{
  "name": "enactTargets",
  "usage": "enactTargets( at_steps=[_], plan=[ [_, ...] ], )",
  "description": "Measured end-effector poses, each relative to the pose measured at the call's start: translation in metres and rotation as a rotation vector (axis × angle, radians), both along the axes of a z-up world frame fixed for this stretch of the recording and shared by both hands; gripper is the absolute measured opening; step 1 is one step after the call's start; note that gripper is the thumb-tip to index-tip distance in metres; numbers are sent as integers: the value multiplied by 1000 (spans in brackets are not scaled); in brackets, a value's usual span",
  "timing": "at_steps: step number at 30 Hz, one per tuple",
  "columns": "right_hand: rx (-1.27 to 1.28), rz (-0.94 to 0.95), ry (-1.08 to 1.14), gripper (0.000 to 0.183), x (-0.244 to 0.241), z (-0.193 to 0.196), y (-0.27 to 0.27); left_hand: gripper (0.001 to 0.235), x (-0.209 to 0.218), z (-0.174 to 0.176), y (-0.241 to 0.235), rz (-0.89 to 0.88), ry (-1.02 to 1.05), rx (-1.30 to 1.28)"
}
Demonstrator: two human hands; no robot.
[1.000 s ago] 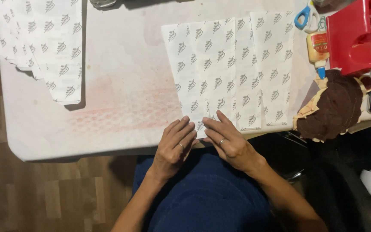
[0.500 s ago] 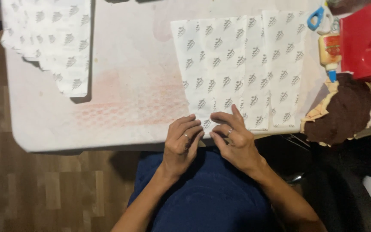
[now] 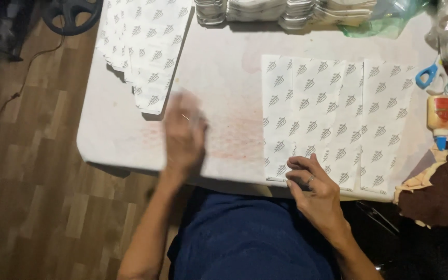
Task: Arranging multiple paper wraps in a row and applying glue to their edges for assembly.
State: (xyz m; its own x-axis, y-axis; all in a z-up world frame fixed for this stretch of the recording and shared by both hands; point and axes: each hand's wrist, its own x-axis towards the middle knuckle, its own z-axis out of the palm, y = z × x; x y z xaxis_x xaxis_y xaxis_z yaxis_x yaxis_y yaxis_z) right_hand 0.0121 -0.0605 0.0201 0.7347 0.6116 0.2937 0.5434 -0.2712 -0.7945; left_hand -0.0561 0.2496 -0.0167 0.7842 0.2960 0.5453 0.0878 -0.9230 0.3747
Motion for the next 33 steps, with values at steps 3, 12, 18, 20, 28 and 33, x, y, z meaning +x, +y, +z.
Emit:
enactTargets(
  at_steps=[3,12,18,20,28,33],
  plan=[
    [12,17,-29,7,0,-2,0,88,0,10,59,376,536,47],
    [-194,-50,-55,25,-3,5,3,82,-13,19,-65,99,305,120],
    [-261,-22,-162,34,-6,-2,-1,41,-21,0,-105,-54,90,75],
    [-262,-13,-182,35,-7,-6,-2,38,-20,-3,-108,-89,72,60],
    [-242,34,-227,40,-7,-10,0,35,-26,1,-114,-188,43,10],
    [-131,-3,-262,40,-9,-5,7,32,-30,-1,-114,-175,-69,-71]
  ],
)
